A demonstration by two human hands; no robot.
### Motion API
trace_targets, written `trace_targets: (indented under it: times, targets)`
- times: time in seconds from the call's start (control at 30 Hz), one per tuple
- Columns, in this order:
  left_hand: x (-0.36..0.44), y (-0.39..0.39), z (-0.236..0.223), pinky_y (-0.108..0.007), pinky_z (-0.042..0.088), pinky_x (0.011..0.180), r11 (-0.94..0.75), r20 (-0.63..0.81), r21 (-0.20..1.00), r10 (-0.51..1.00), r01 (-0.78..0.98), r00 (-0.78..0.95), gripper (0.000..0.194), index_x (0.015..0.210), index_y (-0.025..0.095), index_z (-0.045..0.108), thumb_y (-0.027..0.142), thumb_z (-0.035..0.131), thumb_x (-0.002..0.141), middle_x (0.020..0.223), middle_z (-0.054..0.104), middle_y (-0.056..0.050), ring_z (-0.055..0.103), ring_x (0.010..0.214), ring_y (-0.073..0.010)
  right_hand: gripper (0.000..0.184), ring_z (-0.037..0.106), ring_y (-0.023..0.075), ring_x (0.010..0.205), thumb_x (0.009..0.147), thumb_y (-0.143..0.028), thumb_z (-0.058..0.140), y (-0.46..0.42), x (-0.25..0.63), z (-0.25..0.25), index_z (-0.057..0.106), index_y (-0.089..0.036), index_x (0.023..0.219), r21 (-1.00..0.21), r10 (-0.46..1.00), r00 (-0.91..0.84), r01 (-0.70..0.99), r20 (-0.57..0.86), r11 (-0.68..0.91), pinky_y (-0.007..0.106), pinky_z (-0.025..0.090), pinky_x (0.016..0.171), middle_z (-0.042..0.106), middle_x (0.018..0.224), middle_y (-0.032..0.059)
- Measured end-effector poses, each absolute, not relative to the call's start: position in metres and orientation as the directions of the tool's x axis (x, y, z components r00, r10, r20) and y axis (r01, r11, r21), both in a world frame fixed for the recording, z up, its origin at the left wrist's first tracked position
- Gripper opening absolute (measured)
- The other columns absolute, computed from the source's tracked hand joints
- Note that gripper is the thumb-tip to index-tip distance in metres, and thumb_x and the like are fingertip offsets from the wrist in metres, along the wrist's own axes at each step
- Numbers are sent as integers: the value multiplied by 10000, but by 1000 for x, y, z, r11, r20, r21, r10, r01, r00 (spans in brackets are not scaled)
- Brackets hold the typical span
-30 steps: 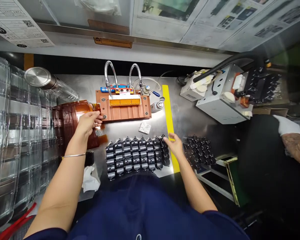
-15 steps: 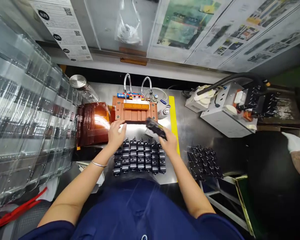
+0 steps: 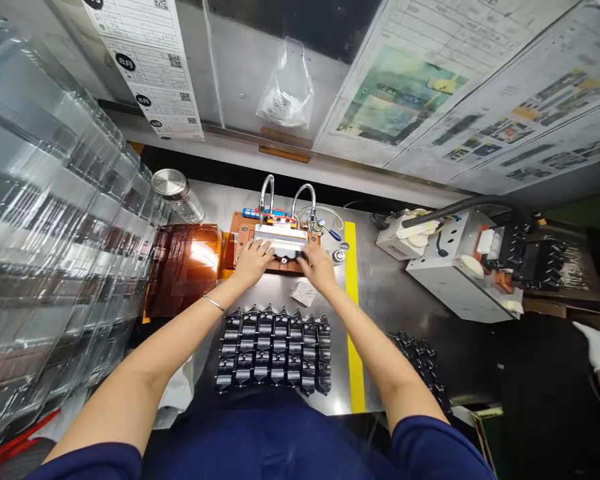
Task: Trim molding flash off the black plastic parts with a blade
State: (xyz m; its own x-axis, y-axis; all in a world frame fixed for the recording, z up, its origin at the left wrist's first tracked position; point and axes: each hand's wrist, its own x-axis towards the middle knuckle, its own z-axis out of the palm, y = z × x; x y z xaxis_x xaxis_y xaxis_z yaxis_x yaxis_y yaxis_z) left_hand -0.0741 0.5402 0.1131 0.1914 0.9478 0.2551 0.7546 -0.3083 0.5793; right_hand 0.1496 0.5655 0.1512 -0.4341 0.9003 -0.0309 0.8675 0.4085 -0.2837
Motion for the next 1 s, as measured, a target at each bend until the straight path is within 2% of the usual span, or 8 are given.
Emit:
trace_targets:
  times: [0.1, 0.2, 0.37, 0.53, 0.7, 0.87, 0.93, 1.0]
  targets:
    - [-72, 550, 100, -583, 393, 1048, -301, 250, 597, 951, 744, 184, 252, 1087, 236, 689, 249, 528, 894, 1233, 667, -134, 545, 1242, -307, 375, 519, 337, 1158, 935, -245, 411, 604, 177, 159, 590, -102, 1231, -191, 968, -243, 955, -65, 227, 500, 406, 972, 616, 1212, 215]
    - [-69, 550, 90, -597, 357, 1083, -277, 236, 623, 958, 732, 162, 293, 1150, 224, 662, 260, 496, 912, 1269, 646, -136, 493, 1301, -312, 327, 536, 355, 1086, 908, -214, 449, 637, 192, 156, 636, -88, 1145, -101, 984, -132, 988, -121, 120, 481, 430, 885, 640, 1123, 250]
    - [-66, 544, 83, -605, 315, 1113, -237, 203, 673, 970, 701, 133, 311, 1169, 202, 654, 285, 473, 931, 1308, 613, -149, 452, 1332, -316, 223, 569, 333, 999, 871, -144, 495, 667, 196, 148, 713, -102, 843, -16, 974, -91, 996, -205, 89, 427, 417, 814, 689, 880, 233]
    - [-67, 544, 85, -584, 278, 1141, -207, 173, 714, 978, 669, 118, 311, 1162, 192, 657, 273, 472, 926, 1331, 595, -143, 419, 1357, -300, 301, 504, 331, 1080, 896, -130, 407, 677, 199, 154, 704, -123, 943, -27, 976, -99, 995, -192, 95, 449, 390, 853, 680, 976, 214]
    - [-73, 545, 97, -524, 329, 1131, -178, 166, 740, 983, 649, 81, 296, 1109, 205, 678, 310, 504, 894, 1266, 654, -107, 497, 1303, -279, 315, 489, 343, 1119, 897, -138, 396, 671, 196, 171, 696, -124, 991, -128, 985, -67, 991, -158, 47, 460, 395, 886, 643, 1068, 222]
    - [-88, 560, 108, -535, 318, 1115, 51, 95, 751, 978, 658, -184, 417, 1182, 138, 620, 335, 336, 948, 1348, 568, -180, 465, 1309, -305, 354, 598, 306, 1037, 904, -249, 448, 631, 167, 162, 613, -142, 1199, -350, 982, -86, 936, -169, 22, 431, 447, 901, 668, 1087, 170]
    - [-91, 564, 108, -556, 311, 1104, 135, 45, 747, 967, 651, -251, 389, 1154, 129, 619, 356, 404, 922, 1350, 552, -202, 443, 1312, -341, 427, 635, 262, 978, 886, -264, 466, 609, 151, 151, 542, -154, 1292, -468, 973, -121, 884, -198, 15, 397, 480, 883, 691, 1056, 125]
    - [-89, 559, 110, -557, 331, 1084, 172, 8, 743, 964, 646, -266, 379, 1131, 124, 611, 361, 560, 839, 1314, 566, -217, 453, 1288, -371, 533, 649, 223, 958, 859, -252, 475, 585, 140, 144, 440, -158, 1383, -581, 966, -152, 814, -211, 1, 368, 504, 867, 692, 1078, 99]
